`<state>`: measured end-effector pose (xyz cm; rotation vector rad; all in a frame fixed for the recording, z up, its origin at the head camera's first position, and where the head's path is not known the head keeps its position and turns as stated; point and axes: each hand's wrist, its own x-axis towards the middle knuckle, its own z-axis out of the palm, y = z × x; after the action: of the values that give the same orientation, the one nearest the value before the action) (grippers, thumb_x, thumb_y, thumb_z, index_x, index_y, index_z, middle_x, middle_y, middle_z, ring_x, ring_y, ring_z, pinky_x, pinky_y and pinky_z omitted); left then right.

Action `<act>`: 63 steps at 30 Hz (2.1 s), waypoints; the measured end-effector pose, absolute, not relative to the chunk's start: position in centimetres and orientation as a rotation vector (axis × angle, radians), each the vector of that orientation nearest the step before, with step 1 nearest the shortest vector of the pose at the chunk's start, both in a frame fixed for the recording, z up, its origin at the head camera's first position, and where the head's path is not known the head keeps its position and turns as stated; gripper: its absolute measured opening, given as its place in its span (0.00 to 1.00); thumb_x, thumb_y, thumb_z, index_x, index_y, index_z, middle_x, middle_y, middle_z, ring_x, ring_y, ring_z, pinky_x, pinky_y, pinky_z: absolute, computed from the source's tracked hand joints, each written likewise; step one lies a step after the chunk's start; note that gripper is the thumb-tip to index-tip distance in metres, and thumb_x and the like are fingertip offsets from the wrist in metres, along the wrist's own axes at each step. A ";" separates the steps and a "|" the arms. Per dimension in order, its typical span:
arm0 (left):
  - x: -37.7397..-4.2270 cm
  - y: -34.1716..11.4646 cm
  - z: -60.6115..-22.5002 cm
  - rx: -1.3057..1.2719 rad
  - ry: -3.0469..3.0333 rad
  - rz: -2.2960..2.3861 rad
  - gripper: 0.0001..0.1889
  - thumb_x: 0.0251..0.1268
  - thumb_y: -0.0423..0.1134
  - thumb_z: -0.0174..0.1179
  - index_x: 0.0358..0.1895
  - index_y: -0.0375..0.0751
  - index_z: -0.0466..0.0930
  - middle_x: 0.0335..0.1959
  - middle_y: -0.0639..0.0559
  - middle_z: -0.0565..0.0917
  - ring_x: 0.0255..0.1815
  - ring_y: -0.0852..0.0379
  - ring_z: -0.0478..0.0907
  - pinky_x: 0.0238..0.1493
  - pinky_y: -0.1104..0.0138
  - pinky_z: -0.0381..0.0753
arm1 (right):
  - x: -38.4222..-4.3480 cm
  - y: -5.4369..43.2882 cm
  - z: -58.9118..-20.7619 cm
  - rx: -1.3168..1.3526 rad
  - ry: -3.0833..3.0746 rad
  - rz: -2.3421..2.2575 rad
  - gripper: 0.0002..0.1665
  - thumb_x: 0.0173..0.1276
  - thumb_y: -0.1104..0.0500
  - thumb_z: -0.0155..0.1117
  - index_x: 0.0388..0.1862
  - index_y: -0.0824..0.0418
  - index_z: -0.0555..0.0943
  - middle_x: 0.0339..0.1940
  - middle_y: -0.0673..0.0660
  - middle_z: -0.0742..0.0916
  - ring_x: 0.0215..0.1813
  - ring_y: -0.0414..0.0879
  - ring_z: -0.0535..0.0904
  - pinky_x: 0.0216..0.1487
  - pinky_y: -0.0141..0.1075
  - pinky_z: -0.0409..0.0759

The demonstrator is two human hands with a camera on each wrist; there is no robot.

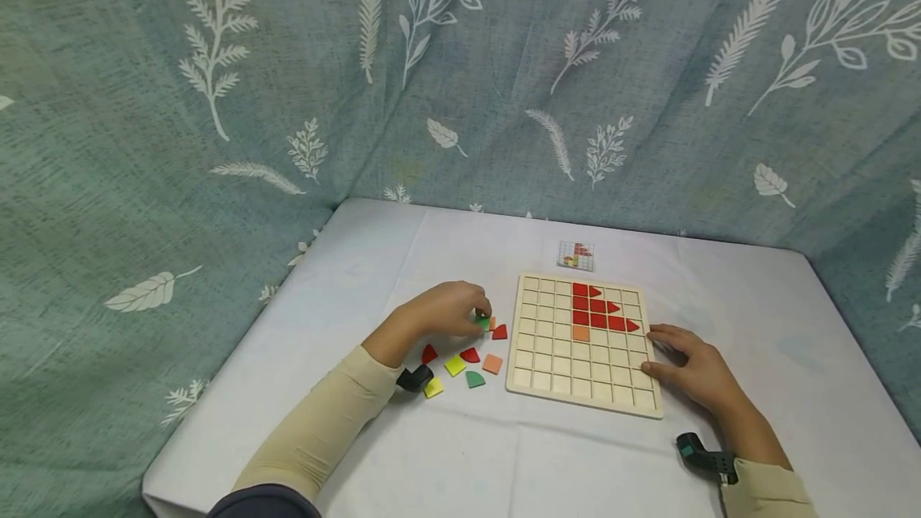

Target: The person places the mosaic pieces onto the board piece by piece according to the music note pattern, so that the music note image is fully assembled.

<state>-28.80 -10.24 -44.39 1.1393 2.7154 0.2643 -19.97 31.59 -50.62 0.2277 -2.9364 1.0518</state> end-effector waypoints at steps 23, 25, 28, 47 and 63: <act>-27.5 -0.5 -44.4 1.529 2.621 0.121 0.09 0.61 0.48 0.67 0.42 0.53 0.85 0.35 0.65 0.76 0.34 0.67 0.70 0.39 0.72 0.72 | -20.0 31.5 -50.8 0.204 -2.939 1.034 0.45 0.54 0.39 0.74 0.63 0.64 0.76 0.68 0.65 0.71 0.70 0.67 0.60 0.65 0.62 0.57; -27.5 0.3 -44.4 1.557 2.612 0.109 0.08 0.61 0.48 0.66 0.42 0.53 0.84 0.35 0.65 0.76 0.34 0.67 0.70 0.38 0.72 0.71 | -20.0 31.6 -50.8 0.209 -2.939 1.029 0.45 0.54 0.39 0.74 0.63 0.64 0.76 0.68 0.65 0.72 0.70 0.67 0.60 0.65 0.62 0.57; -27.4 1.3 -44.5 1.583 2.597 0.102 0.07 0.62 0.47 0.65 0.41 0.53 0.84 0.34 0.65 0.76 0.33 0.67 0.70 0.36 0.72 0.71 | -20.1 31.6 -50.8 0.215 -2.936 1.029 0.45 0.54 0.39 0.74 0.64 0.64 0.76 0.68 0.64 0.72 0.70 0.67 0.60 0.64 0.62 0.57; -27.0 4.4 -45.0 1.529 2.587 0.051 0.08 0.62 0.47 0.65 0.42 0.54 0.84 0.33 0.64 0.76 0.32 0.65 0.68 0.33 0.71 0.68 | -20.5 31.7 -50.7 0.226 -2.940 1.019 0.44 0.54 0.40 0.75 0.63 0.64 0.76 0.68 0.65 0.72 0.70 0.67 0.60 0.65 0.62 0.57; -27.6 5.4 -45.7 1.524 2.588 0.099 0.07 0.61 0.49 0.66 0.39 0.55 0.83 0.34 0.65 0.74 0.31 0.66 0.69 0.32 0.70 0.69 | -20.6 31.9 -50.9 0.206 -2.950 1.028 0.44 0.54 0.39 0.74 0.64 0.63 0.76 0.69 0.65 0.71 0.70 0.67 0.60 0.65 0.63 0.56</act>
<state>-27.65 5.44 -45.67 1.5238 2.5877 0.0992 -20.64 31.93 -50.92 0.2058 -2.9500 1.0279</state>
